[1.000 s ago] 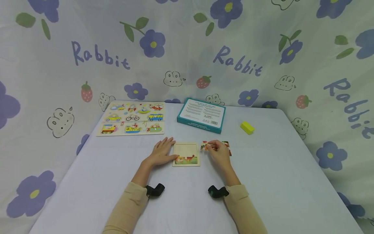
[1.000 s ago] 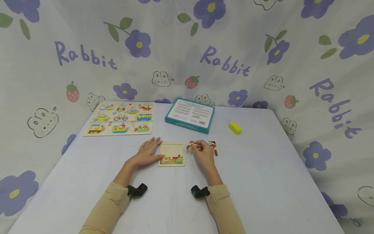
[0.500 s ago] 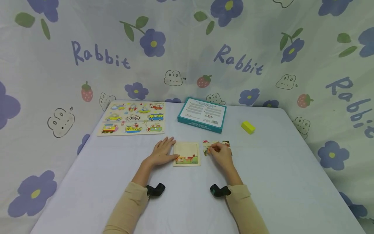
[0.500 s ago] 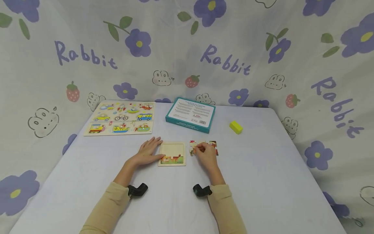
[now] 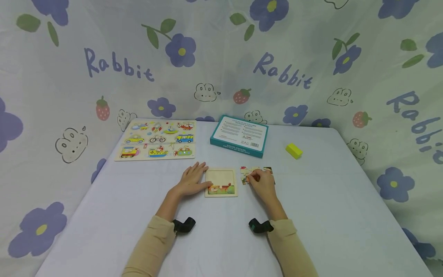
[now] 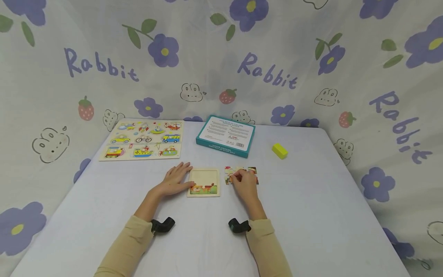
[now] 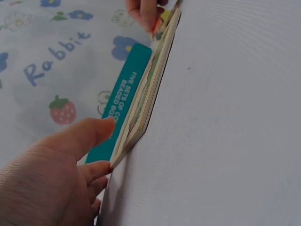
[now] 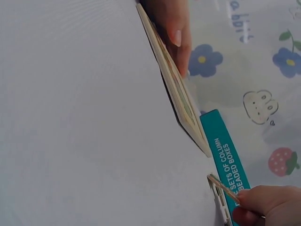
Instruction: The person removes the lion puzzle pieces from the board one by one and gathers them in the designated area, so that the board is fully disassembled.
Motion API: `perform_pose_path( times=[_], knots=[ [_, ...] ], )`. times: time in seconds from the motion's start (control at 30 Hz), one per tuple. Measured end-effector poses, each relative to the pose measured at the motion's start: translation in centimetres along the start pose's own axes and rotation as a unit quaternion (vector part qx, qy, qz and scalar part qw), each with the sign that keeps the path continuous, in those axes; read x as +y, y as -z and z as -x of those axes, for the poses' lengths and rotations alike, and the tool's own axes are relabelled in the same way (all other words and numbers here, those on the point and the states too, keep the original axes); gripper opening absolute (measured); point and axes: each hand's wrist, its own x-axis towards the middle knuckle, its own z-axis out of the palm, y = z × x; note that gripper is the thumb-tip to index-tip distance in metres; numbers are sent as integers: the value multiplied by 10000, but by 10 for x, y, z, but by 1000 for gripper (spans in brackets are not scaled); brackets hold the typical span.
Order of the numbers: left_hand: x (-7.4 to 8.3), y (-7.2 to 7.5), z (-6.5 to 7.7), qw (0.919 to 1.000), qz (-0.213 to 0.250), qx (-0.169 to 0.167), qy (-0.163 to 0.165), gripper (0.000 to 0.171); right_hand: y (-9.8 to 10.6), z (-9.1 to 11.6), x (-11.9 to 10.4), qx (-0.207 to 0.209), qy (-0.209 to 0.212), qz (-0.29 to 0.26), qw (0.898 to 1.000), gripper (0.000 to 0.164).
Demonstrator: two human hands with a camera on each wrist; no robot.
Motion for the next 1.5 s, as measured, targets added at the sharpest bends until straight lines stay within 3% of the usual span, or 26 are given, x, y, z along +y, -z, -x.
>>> perform_pose_path(
  times=[0.2,0.57,0.8,1.0,1.13,1.3,1.5],
  knots=[
    [1,0,1,10000,70,3,58,70,-1,2,-3,23,-144,77,9999,12],
    [2,0,1,9998,165,60,100,62,-2,2,1,8,77,317,9995,14],
    [2,1,1,9997,198,70,105,62,0,0,-1,50,76,179,9998,10],
    [3,1,3,9991,361,205,-50,69,2,-1,0,298,373,31,9989,9],
    [3,1,2,9997,207,140,1,69,1,-1,2,379,628,54,9973,10],
    [2,0,-1,10000,-49,19,79,70,-3,3,-1,-68,1044,188,9943,5],
    [1,-1,-1,9998,-95,-42,151,74,-7,9,-6,-741,1736,341,9814,6]
  ],
)
